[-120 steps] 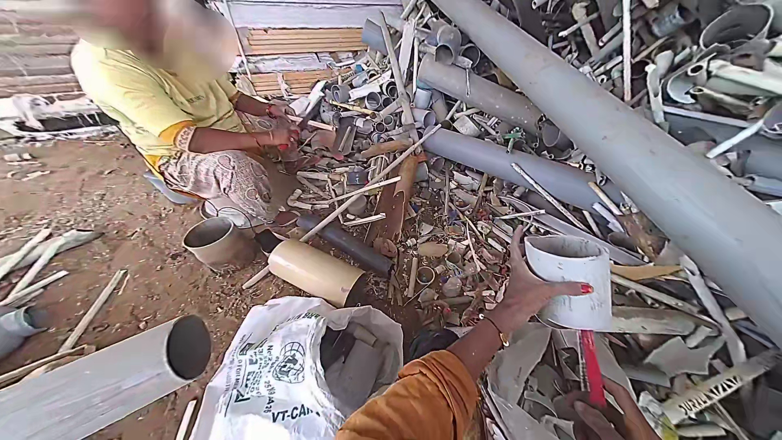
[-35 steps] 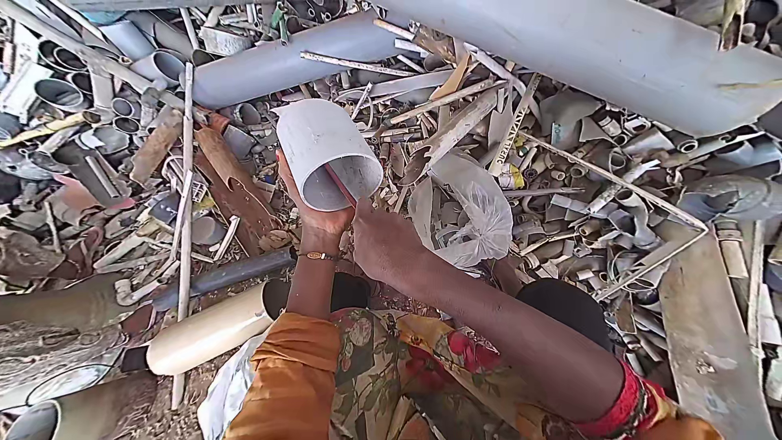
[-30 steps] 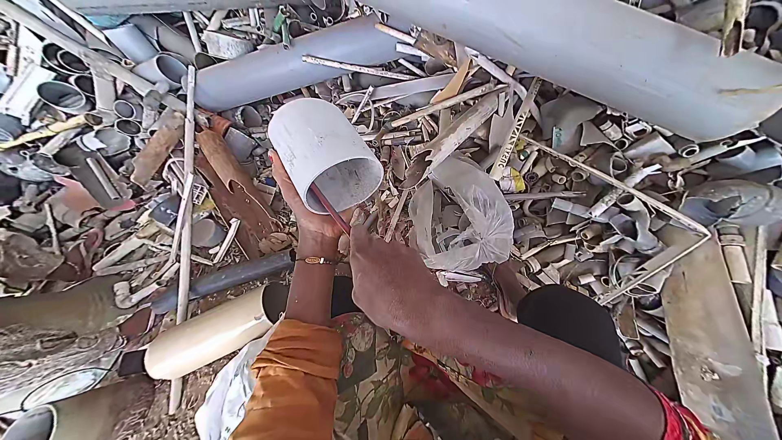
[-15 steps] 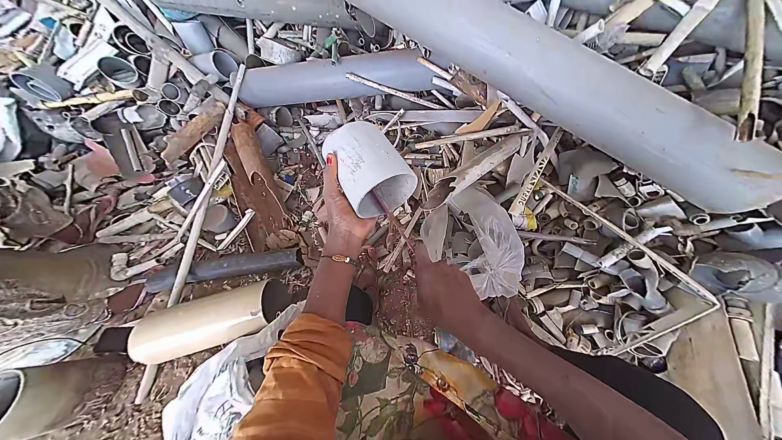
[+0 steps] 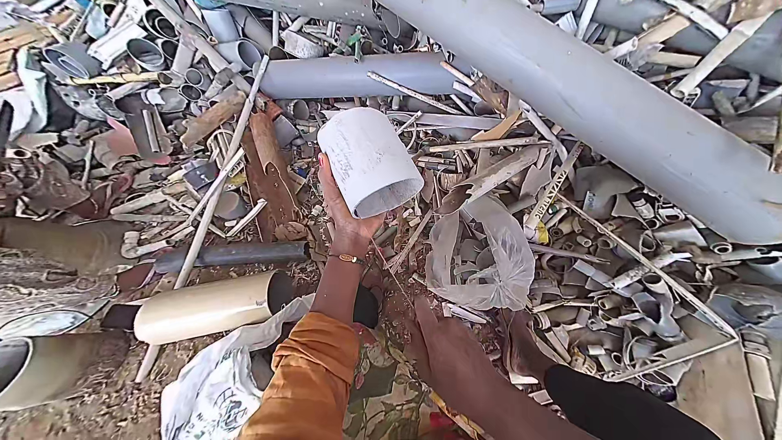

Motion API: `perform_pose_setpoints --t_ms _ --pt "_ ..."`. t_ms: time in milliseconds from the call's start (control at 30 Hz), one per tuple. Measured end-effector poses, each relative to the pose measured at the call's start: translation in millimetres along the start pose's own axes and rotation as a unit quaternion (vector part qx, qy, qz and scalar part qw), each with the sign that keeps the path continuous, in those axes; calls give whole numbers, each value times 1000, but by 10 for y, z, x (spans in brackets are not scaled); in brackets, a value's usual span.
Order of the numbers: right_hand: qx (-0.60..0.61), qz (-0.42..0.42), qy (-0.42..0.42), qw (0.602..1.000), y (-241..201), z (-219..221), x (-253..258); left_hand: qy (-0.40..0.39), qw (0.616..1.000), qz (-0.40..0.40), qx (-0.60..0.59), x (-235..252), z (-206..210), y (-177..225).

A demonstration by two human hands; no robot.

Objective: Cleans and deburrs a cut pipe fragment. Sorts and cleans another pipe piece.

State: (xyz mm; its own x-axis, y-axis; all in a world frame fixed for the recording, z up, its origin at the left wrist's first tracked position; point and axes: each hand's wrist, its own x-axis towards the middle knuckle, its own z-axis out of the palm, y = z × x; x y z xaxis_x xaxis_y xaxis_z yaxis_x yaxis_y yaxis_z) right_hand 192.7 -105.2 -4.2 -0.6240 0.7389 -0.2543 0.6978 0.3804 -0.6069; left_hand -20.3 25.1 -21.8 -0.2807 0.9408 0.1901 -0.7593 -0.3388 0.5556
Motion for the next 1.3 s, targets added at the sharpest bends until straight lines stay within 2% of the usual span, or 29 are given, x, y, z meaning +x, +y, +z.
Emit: perform_pose_setpoints --t_ms 67,100,233,267,367,400,433,500,533,600,633,733,800,867,967,1033,1167,1233,1300 --pt "-21 61 -50 997 116 -161 145 23 1000 11 -12 23 58 -9" --pt "-19 61 -45 997 155 -214 175 26 1000 8 6 5 85 -20" --pt "40 -55 72 995 186 42 38 37 997 -28 66 -56 124 -32" --pt "22 -47 82 995 222 81 54 40 997 -25 66 -70 119 -26" --pt "-42 82 -4 996 280 -171 251 101 992 -32 69 -34 166 -27" --pt "-29 89 -4 996 267 -245 280 117 990 -50 57 -25 166 -27" --pt "6 69 13 997 231 -271 264 105 991 -65 43 -21 142 -22" --pt "79 -25 68 994 131 -184 147 93 993 -71 29 -48 114 -30" --pt "80 -62 67 993 67 -124 74 91 993 -72 14 -75 116 -54" --pt "65 -53 -75 994 -105 -143 -25 94 992 -84 -4 -109 167 -112" --pt "69 -52 -99 991 -136 -86 -42 86 992 -89 12 -110 199 -151" --pt "125 -146 81 978 -61 138 -81 47 991 -120 37 -113 223 -256" --pt "138 -204 190 950 26 -11 -76 20 993 -120 -4 -74 221 -338" --pt "121 -225 261 931 148 -206 -66 0 992 -121 -40 -95 199 -362" --pt "86 -210 276 934 328 -442 -46 0 992 -101 -77 -94 215 -328" --pt "52 -202 262 942 421 -532 -68 42 993 -68 -87 -66 167 -281" --pt "-2 -96 216 972 484 -601 -133 101 992 -31 -63 11 75 -100" --pt "-13 -37 200 979 463 -580 -89 99 994 -31 -35 0 65 -48" --pt "-25 -18 184 982 390 -531 -28 75 997 -33 -1 -25 81 -32"
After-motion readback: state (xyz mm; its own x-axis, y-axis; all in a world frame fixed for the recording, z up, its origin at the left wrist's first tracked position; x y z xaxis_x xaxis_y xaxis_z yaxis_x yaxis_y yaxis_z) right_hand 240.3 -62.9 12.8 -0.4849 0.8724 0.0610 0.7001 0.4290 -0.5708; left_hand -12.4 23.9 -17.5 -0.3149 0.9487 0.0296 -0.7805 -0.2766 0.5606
